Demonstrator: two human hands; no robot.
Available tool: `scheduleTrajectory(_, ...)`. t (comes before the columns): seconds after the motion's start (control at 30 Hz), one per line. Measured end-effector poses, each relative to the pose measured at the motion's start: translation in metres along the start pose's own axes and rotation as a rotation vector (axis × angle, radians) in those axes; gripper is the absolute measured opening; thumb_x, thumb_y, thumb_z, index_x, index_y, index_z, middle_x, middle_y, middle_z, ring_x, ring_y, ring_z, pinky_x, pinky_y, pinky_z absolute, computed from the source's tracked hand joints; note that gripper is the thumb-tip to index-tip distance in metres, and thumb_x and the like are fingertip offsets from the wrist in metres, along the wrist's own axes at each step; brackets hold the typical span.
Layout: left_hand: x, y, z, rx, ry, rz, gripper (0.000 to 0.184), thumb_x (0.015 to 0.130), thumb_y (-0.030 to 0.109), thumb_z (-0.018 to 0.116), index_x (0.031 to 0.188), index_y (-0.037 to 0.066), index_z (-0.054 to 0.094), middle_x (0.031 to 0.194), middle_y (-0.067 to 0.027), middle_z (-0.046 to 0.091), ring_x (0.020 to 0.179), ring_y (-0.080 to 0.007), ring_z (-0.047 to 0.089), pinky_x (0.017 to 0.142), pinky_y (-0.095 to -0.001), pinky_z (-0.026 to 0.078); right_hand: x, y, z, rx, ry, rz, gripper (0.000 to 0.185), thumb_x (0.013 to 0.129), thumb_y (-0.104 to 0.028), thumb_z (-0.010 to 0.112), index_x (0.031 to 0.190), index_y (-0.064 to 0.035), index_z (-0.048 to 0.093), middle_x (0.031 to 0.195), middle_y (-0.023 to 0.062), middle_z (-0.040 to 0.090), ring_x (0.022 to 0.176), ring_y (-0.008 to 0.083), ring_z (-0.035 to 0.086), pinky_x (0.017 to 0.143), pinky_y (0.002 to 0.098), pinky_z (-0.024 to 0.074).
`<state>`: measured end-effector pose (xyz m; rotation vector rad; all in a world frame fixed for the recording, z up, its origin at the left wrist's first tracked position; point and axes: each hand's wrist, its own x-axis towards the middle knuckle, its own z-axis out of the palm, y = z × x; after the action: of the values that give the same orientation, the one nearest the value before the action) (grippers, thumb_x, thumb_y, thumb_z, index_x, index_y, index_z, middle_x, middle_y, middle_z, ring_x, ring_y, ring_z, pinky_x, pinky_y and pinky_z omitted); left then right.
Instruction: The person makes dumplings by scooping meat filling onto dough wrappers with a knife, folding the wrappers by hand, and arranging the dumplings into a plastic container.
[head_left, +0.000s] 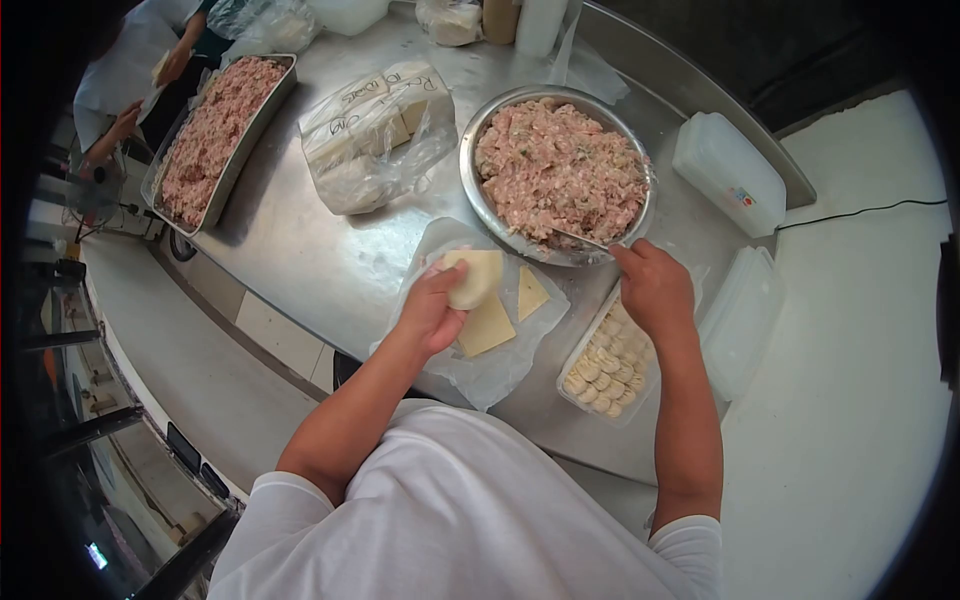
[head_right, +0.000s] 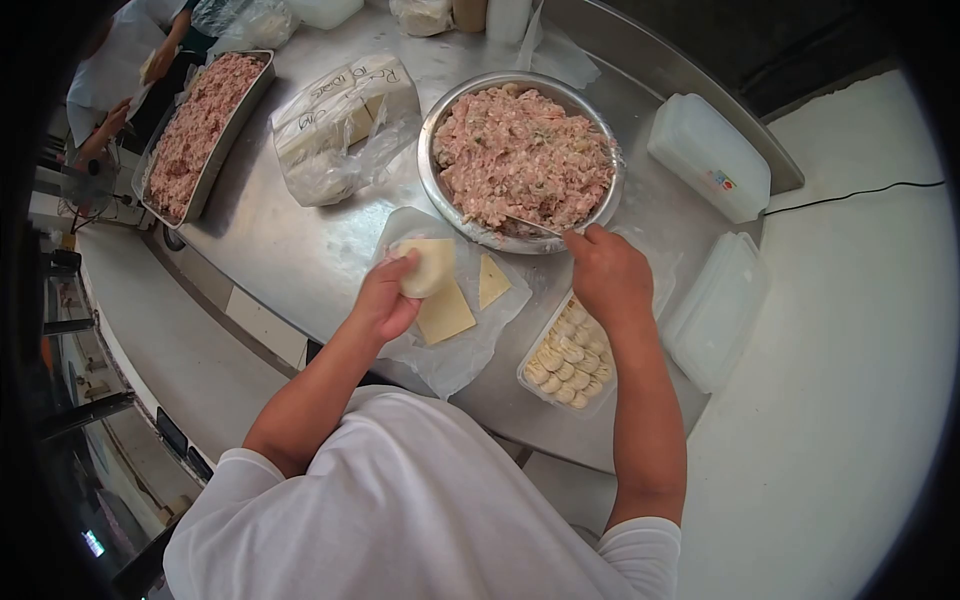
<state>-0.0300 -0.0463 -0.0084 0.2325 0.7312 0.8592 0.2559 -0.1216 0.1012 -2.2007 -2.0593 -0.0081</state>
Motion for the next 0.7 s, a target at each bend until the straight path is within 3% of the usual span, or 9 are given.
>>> scheduleTrajectory(0.07, 0.013, -0.013, 0.003, 0.066, 0.014, -0.111, 0.037, 0.109, 0.022, 0.045, 0.138, 0.0, 0.045, 0.139, -0.0168, 0.056, 0.125, -0.0303, 0.059, 0.115, -0.0468, 0.044, 0.003, -0.007, 0.007, -0.002, -0.045, -0.011, 0.027, 0.086, -0.008, 0.056, 0.104, -0.013, 0.076, 0.093, 0.0074, 0.069, 0.085, 0.0304, 0.069, 0.073, 0.0434, 0.0572)
scheduleTrajectory(0.17, 0.024, -0.024, 0.018, -0.156, 0.117, -0.225, 0.033, 0.108, 0.017, 0.047, 0.135, -0.002, 0.047, 0.133, -0.0152, 0.059, 0.124, -0.0299, 0.06, 0.112, -0.0451, 0.048, 0.008, -0.006, 0.007, 0.022, -0.108, -0.024, 0.027, 0.085, -0.008, 0.056, 0.105, -0.0106, 0.075, 0.093, 0.0081, 0.07, 0.087, 0.0314, 0.069, 0.075, 0.0438, 0.0571)
scheduleTrajectory(0.33, 0.028, -0.03, 0.041, -0.141, 0.118, -0.218, 0.037, 0.109, 0.02, 0.043, 0.137, -0.004, 0.045, 0.136, -0.0177, 0.057, 0.127, -0.0329, 0.058, 0.113, -0.0473, 0.046, 0.0, 0.016, 0.017, 0.171, -0.058, -0.086, 0.028, 0.084, -0.006, 0.06, 0.107, -0.0091, 0.075, 0.093, 0.009, 0.071, 0.088, 0.0327, 0.069, 0.075, 0.0446, 0.0565)
scheduleTrajectory(0.4, 0.028, -0.03, 0.038, -0.125, 0.134, -0.215, 0.04, 0.11, 0.022, 0.041, 0.139, -0.005, 0.043, 0.138, -0.0193, 0.055, 0.129, -0.0348, 0.056, 0.114, -0.0491, 0.044, -0.015, 0.016, 0.023, 0.391, 0.048, -0.079, 0.028, 0.083, -0.003, 0.062, 0.107, -0.0107, 0.076, 0.092, 0.0092, 0.069, 0.085, 0.0325, 0.069, 0.075, 0.0438, 0.0558)
scheduleTrajectory(0.47, 0.035, -0.03, 0.03, -0.246, 0.035, -0.299, 0.041, 0.11, 0.024, 0.038, 0.139, -0.005, 0.043, 0.136, -0.0205, 0.056, 0.126, -0.0342, 0.058, 0.114, -0.0489, 0.045, -0.028, 0.001, 0.023, 0.389, 0.03, -0.07, 0.027, 0.083, -0.003, 0.062, 0.105, -0.0108, 0.076, 0.091, 0.0093, 0.067, 0.084, 0.032, 0.068, 0.075, 0.0432, 0.0554)
scheduleTrajectory(0.6, 0.036, -0.025, 0.032, -0.255, 0.092, -0.318, 0.042, 0.11, 0.026, 0.037, 0.138, -0.005, 0.044, 0.133, -0.0214, 0.058, 0.122, -0.0339, 0.06, 0.111, -0.0476, 0.046, -0.045, -0.028, 0.037, 0.305, 0.075, -0.064, 0.026, 0.085, -0.003, 0.061, 0.104, -0.0124, 0.076, 0.088, 0.0091, 0.063, 0.084, 0.0297, 0.065, 0.074, 0.0414, 0.0545)
scheduleTrajectory(0.7, 0.058, -0.031, -0.019, -0.167, 0.07, -0.277, 0.04, 0.11, 0.026, 0.038, 0.135, -0.004, 0.046, 0.132, -0.0219, 0.058, 0.121, -0.0333, 0.06, 0.109, -0.0453, 0.048, -0.044, -0.028, 0.026, 0.261, 0.003, -0.049, 0.028, 0.086, -0.006, 0.059, 0.107, -0.0143, 0.076, 0.088, 0.0088, 0.062, 0.086, 0.0288, 0.064, 0.074, 0.0415, 0.0545)
